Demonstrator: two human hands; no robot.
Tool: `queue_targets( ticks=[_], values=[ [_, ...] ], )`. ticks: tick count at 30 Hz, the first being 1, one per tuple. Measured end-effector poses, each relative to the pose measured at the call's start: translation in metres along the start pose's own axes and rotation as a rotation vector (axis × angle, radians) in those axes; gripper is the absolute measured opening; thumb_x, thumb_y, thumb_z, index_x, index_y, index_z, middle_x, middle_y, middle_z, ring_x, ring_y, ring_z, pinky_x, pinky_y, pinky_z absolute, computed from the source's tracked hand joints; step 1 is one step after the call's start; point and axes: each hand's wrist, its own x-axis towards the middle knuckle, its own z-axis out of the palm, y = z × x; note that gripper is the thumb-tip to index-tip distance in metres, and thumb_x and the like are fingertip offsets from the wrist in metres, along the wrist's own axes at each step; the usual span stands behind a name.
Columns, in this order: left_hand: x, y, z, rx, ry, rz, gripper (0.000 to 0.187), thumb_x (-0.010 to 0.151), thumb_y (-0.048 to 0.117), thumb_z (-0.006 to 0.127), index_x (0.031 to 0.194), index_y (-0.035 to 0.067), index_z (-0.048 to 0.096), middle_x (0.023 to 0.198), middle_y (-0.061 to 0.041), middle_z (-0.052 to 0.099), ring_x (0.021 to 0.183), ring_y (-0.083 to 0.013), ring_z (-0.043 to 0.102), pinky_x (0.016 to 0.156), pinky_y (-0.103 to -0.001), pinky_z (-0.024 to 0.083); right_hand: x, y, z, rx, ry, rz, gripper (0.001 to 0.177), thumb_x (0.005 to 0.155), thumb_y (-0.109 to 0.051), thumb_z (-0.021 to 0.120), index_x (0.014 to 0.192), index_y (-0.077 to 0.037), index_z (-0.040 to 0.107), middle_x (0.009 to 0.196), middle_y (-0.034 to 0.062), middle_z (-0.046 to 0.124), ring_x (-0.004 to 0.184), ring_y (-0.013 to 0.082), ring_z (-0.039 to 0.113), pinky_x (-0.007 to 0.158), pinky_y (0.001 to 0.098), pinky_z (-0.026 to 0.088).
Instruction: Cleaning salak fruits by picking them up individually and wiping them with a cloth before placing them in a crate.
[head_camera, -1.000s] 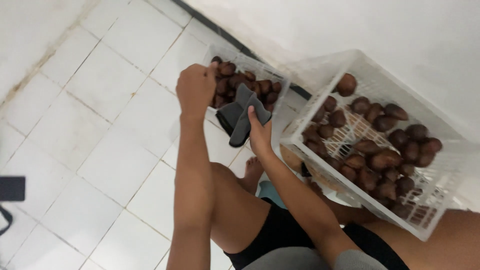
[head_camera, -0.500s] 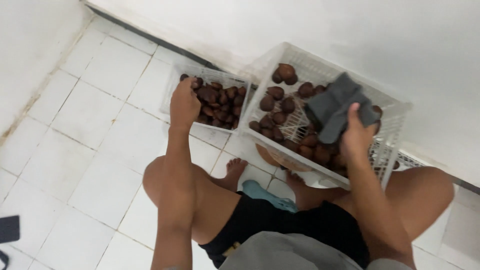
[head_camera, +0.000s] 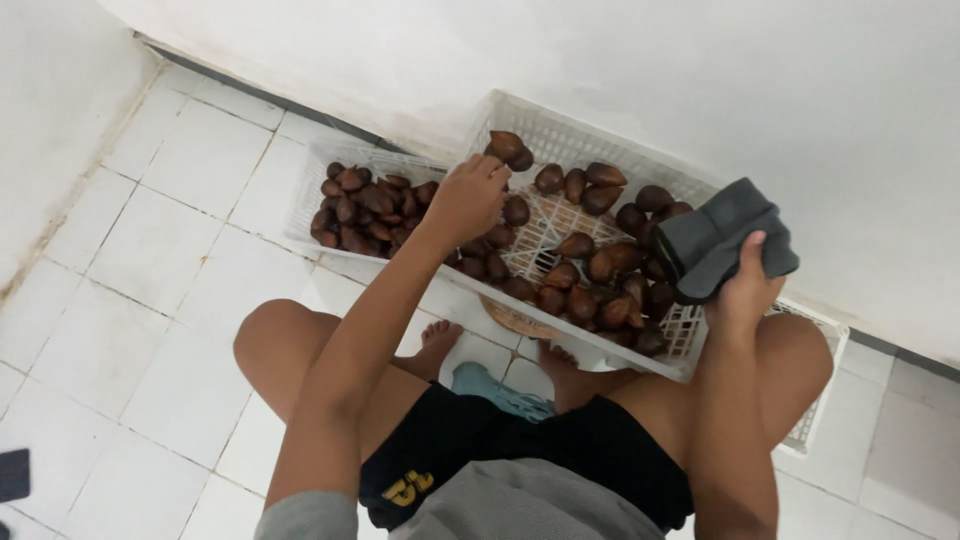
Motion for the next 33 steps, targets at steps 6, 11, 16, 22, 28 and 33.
queue_targets(
  ticks=[6, 11, 16, 22, 28, 33],
  values=[
    [0.064, -0.025, 0.086, 0.138, -0.630, -0.212, 0.056, 0.089, 0.008, 0.067, 0.142, -0.002, 0.050, 0.144, -0.026, 0.047, 0.137, -0.0411, 0.044, 0.108, -0.047, 0.048, 0.015, 0.035, -0.007, -0.065, 0.233, 0.000, 0.055, 0.104, -0.040, 0.084, 0.137, -0.009, 0.053, 0.130, 0.0184, 0.061, 0.119, 0.0271, 0.063, 0.100, 0.0451, 0.055],
    [0.068, -0.044, 0.140, 0.242, -0.699, -0.319, 0.071, 0.085, 0.011, 0.074, 0.147, 0.001, 0.042, 0.143, -0.026, 0.047, 0.136, -0.0406, 0.044, 0.111, -0.046, 0.046, 0.028, 0.047, -0.038, -0.060, 0.191, 0.057, 0.058, 0.105, -0.044, 0.081, 0.139, -0.008, 0.051, 0.130, 0.0194, 0.062, 0.122, 0.0329, 0.065, 0.098, 0.0471, 0.057],
    [0.047, -0.055, 0.176, 0.292, -0.653, -0.429, 0.083, 0.082, 0.021, 0.084, 0.151, 0.005, 0.039, 0.134, -0.024, 0.052, 0.129, -0.0380, 0.051, 0.108, -0.045, 0.048, 0.016, 0.018, -0.023, -0.133, 0.165, 0.005, 0.056, 0.107, -0.044, 0.077, 0.138, -0.005, 0.053, 0.133, 0.0193, 0.060, 0.126, 0.0310, 0.061, 0.100, 0.0456, 0.055],
    [0.053, -0.001, 0.117, 0.134, -0.678, -0.408, 0.047, 0.093, 0.021, 0.070, 0.133, -0.001, 0.058, 0.129, -0.028, 0.056, 0.122, -0.0420, 0.058, 0.100, -0.050, 0.052, 0.015, 0.014, -0.019, -0.160, 0.223, 0.024, 0.057, 0.105, -0.041, 0.082, 0.136, -0.002, 0.053, 0.129, 0.0180, 0.061, 0.122, 0.0270, 0.061, 0.099, 0.0459, 0.053],
    [0.070, 0.050, 0.089, -0.218, -0.589, -0.405, 0.047, 0.096, 0.035, 0.068, 0.120, -0.005, 0.057, 0.117, -0.031, 0.063, 0.113, -0.0439, 0.064, 0.096, -0.053, 0.055, 0.013, 0.017, -0.030, -0.288, 0.199, 0.041, 0.051, 0.105, -0.046, 0.079, 0.132, -0.009, 0.059, 0.125, 0.0136, 0.064, 0.117, 0.0252, 0.062, 0.096, 0.0425, 0.053],
    [0.073, 0.068, 0.157, -0.230, -0.313, -0.234, 0.026, 0.102, 0.021, 0.056, 0.091, 0.001, 0.069, 0.081, -0.018, 0.064, 0.080, -0.0305, 0.067, 0.074, -0.039, 0.059, 0.013, 0.015, -0.032, -0.307, 0.154, -0.021, 0.057, 0.108, -0.048, 0.075, 0.135, -0.002, 0.055, 0.128, 0.0229, 0.060, 0.122, 0.0391, 0.060, 0.098, 0.0514, 0.050]
  ],
)
